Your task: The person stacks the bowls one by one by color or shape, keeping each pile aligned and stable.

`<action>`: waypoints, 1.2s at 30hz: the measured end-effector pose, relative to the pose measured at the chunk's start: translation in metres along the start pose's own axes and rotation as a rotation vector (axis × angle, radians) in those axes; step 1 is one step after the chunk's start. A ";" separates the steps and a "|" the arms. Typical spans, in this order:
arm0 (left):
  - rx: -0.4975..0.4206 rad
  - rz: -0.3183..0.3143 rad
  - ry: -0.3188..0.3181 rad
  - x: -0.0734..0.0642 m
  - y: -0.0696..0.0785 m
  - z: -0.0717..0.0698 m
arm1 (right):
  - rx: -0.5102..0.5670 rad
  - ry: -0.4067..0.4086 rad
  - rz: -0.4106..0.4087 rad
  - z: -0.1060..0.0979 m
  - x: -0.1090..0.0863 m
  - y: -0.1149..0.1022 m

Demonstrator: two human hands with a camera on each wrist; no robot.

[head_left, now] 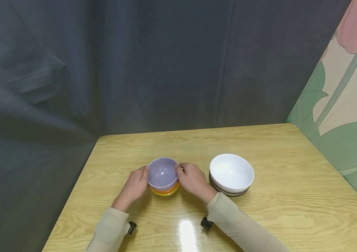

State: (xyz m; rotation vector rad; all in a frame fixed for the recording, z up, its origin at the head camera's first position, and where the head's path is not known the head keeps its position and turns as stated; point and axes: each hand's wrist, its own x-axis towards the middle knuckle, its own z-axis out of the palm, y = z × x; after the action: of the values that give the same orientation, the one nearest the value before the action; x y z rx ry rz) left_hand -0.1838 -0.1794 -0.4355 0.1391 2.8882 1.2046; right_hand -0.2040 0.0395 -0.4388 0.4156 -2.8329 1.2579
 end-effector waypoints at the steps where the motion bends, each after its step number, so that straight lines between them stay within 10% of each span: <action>1: -0.002 0.000 -0.004 0.000 0.000 0.000 | 0.000 0.002 0.000 0.000 0.000 0.000; 27: 0.012 0.005 0.014 0.002 0.006 0.005 | -0.047 0.011 0.026 -0.006 0.001 0.001; 36: 0.275 -0.007 0.128 -0.012 0.017 -0.003 | -0.057 -0.045 -0.060 -0.049 -0.029 -0.014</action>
State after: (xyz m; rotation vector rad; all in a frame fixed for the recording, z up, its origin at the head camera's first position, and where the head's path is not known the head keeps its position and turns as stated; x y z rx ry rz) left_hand -0.1711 -0.1706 -0.4212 0.0550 3.1492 0.8387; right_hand -0.1773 0.0732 -0.3993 0.5289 -2.8618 1.1690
